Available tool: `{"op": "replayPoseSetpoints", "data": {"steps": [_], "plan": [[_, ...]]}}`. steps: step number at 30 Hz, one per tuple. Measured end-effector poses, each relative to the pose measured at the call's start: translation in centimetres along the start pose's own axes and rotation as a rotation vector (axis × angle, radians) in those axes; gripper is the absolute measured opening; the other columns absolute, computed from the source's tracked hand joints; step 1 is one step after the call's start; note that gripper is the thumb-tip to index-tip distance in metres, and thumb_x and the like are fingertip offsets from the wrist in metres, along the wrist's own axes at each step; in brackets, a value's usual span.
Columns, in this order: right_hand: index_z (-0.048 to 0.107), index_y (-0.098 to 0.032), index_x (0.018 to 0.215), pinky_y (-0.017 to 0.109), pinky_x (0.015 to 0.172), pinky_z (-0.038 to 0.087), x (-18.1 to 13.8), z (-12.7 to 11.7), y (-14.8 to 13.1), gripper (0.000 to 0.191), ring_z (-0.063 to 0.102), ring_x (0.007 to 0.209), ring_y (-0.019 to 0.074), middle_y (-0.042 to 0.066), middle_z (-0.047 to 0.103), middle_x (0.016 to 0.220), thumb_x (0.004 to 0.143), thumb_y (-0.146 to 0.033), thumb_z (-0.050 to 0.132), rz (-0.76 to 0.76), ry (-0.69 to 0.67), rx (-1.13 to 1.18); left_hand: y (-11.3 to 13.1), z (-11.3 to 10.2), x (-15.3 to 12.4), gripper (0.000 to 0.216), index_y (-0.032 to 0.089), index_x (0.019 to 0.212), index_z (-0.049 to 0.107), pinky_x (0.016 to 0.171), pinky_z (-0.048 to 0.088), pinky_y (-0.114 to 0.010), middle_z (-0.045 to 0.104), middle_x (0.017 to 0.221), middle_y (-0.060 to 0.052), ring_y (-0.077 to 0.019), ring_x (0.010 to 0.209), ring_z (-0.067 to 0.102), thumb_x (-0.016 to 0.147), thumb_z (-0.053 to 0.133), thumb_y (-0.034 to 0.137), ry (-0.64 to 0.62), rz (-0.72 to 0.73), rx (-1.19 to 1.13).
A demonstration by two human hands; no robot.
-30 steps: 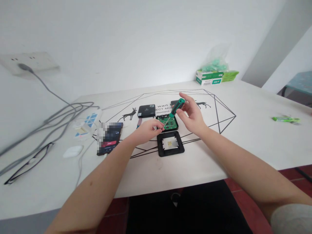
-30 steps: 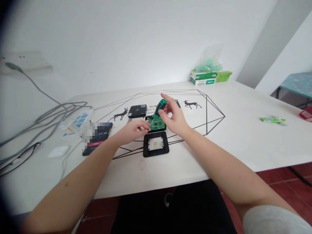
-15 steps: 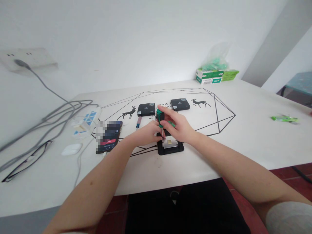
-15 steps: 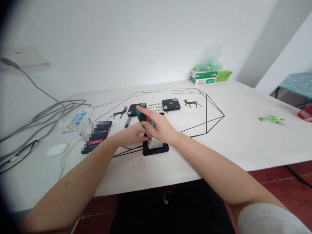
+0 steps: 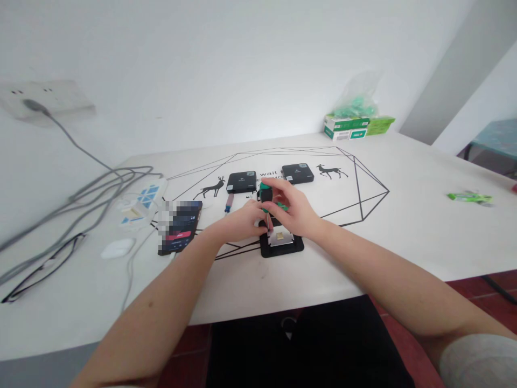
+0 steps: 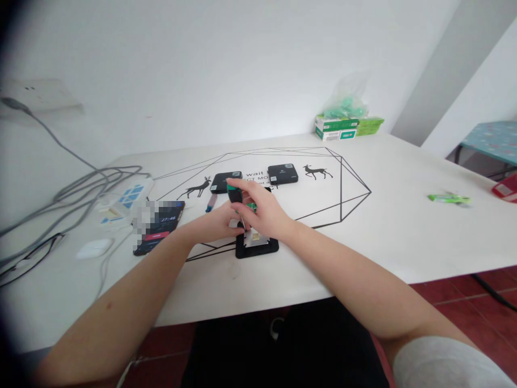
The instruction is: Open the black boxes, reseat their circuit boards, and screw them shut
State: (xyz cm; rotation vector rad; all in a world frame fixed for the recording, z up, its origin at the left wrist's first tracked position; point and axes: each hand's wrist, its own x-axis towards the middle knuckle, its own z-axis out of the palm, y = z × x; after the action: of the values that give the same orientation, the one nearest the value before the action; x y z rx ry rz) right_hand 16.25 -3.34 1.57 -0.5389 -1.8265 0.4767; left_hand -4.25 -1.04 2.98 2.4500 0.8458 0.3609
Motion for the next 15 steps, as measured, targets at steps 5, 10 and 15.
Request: {"op": "replayPoseSetpoints", "data": {"steps": [5, 10, 15], "plan": [[0.057, -0.031, 0.139, 0.041, 0.084, 0.066, -0.2, 0.2, 0.4, 0.043, 0.068, 0.101, 0.0218, 0.009, 0.067, 0.127, 0.098, -0.033, 0.069, 0.053, 0.024, 0.022, 0.0, 0.2, 0.0, 0.011, 0.024, 0.086, 0.08, 0.109, 0.048, -0.054, 0.072, 0.106, -0.01, -0.037, 0.115, 0.061, 0.083, 0.069, 0.027, 0.005, -0.029, -0.035], [0.058, -0.032, 0.139, 0.04, 0.081, 0.065, 0.0, -0.1, 0.2, 0.041, 0.068, 0.094, 0.0205, 0.009, 0.067, 0.129, 0.1, -0.041, 0.067, 0.061, 0.01, 0.049, -0.5, -0.9, -0.7, 0.044, 0.025, 0.119, 0.076, 0.112, 0.048, -0.056, 0.068, 0.129, -0.012, -0.042, 0.127, 0.059, 0.077, 0.082, 0.036, 0.013, -0.105, 0.015], [0.059, -0.033, 0.142, 0.045, 0.104, 0.06, 0.3, -0.5, -0.6, 0.037, 0.07, 0.117, 0.0228, 0.007, 0.071, 0.133, 0.111, -0.044, 0.043, 0.075, -0.02, 0.066, -1.9, -1.4, -2.0, 0.111, 0.029, 0.161, 0.048, 0.125, 0.036, -0.053, 0.035, 0.175, -0.014, -0.0464, 0.158, 0.035, 0.065, 0.095, 0.056, -0.143, -0.135, 0.062]]}}
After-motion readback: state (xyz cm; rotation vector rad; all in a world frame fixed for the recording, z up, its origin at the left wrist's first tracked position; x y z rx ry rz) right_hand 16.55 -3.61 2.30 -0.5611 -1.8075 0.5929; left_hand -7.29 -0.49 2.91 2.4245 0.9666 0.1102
